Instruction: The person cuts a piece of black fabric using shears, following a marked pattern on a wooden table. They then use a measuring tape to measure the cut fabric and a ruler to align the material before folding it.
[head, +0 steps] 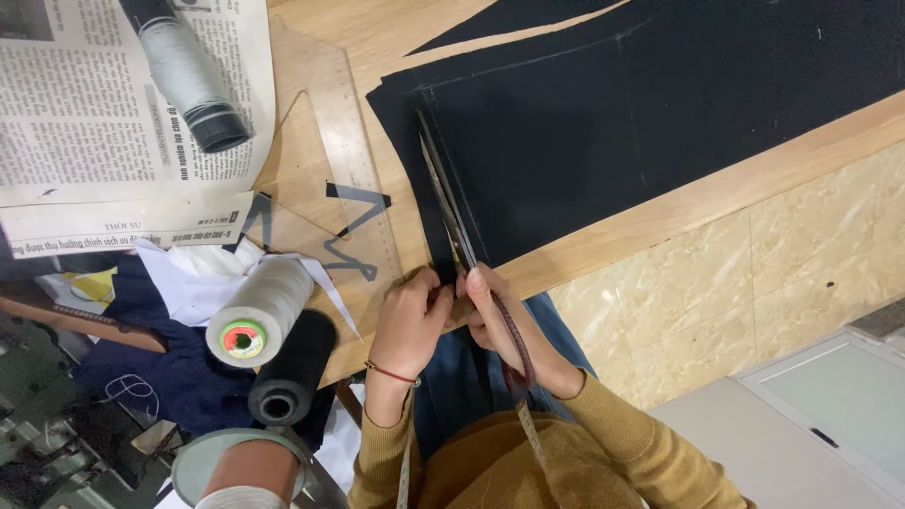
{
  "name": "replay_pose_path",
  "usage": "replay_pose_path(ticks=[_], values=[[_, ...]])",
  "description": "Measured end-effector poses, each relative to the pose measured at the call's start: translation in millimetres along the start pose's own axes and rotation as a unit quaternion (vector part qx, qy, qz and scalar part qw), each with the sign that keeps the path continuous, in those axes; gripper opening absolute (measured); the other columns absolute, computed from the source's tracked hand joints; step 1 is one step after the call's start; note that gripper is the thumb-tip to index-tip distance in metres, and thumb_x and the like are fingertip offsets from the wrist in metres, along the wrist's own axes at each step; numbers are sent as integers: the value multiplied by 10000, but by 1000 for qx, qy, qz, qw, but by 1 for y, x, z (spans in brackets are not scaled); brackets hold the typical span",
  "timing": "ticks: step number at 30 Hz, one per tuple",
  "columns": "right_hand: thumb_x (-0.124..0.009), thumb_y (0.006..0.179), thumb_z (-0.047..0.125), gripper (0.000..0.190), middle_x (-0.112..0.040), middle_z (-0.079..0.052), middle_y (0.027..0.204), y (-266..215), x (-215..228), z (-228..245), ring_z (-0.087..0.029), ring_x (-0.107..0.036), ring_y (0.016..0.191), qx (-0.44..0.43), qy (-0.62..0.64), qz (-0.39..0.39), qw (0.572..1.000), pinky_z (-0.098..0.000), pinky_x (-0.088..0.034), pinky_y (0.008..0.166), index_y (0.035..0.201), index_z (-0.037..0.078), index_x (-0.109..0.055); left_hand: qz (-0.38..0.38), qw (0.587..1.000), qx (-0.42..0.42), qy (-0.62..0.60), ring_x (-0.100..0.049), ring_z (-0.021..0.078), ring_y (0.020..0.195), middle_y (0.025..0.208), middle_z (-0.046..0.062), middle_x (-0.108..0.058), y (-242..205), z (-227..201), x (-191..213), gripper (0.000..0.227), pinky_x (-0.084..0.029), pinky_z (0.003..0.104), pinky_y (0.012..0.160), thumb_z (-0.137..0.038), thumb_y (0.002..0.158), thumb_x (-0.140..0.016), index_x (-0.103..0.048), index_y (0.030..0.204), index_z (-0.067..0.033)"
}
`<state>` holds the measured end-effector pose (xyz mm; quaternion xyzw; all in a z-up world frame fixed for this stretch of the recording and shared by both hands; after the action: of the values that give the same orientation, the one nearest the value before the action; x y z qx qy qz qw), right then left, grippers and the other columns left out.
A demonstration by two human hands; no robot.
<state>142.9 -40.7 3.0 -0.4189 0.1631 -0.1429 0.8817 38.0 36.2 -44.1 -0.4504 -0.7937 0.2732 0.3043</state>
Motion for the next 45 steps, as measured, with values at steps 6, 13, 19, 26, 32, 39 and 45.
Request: replay_pose_path(ticks=[6,13,19,26,32,39,45], values=[[-434,1129,414,336,-377,63,644,22,-2,-19,29,-262,495,-53,283,164,944,-92,-212,432,1045,106,-537,19,1000,7,-3,-765,291,753,715,152,-759,1,-1,0,272,-603,377,658,-182,1002,-549,-681,1082,42],[-298,1083,544,473,-310,110,642,20,-5,19,30,-311,460,24,-11,-3,1000,-143,-323,417,1092,136,-539,15,1000,-4,-6,-758,370,774,755,220,-740,0,-4,0,251,-601,409,648,-159,1004,-541,-677,1036,50],[-314,1085,554,474,-311,104,630,31,-1,8,14,-325,446,31,-28,-6,999,-136,-312,374,1016,134,-523,18,999,-10,25,-758,327,759,699,146,-736,2,-1,-2,231,-594,423,680,-194,987,-560,-679,1003,3],[-287,1086,552,497,-308,100,625,28,-6,15,30,-321,438,37,-27,-5,999,-138,-343,376,1048,125,-538,17,1000,-18,16,-750,386,811,740,192,-735,1,-1,-2,212,-594,440,699,-171,977,-543,-667,967,0],[-272,1092,543,502,-331,88,605,32,-6,17,13,-344,431,46,-41,-7,998,-153,-365,377,1008,118,-526,20,999,-22,24,-733,435,903,852,251,-731,3,-2,-2,223,-597,477,740,-167,979,-549,-653,1021,26],[-284,1105,528,489,-295,92,596,32,-8,15,-11,-321,390,35,4,6,999,-172,-352,343,970,114,-505,-4,999,-28,34,-745,375,843,786,188,-733,3,-1,1,232,-598,440,737,-175,986,-548,-675,1027,15],[-316,1165,391,441,-260,94,539,6,-4,33,-9,-109,458,-24,159,196,967,-158,-127,396,860,87,-410,-218,975,-21,-21,-697,473,947,921,283,-715,-20,-25,38,282,-563,523,792,-237,1046,-502,-645,1071,5]])
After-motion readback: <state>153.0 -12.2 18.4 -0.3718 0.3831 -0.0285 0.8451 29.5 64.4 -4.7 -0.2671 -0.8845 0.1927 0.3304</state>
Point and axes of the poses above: each hand's wrist, its own y-axis towards the middle knuckle, its own x-axis out of the back of the hand, z = x × y, the point moved 7 cm from there along y, towards the middle knuckle
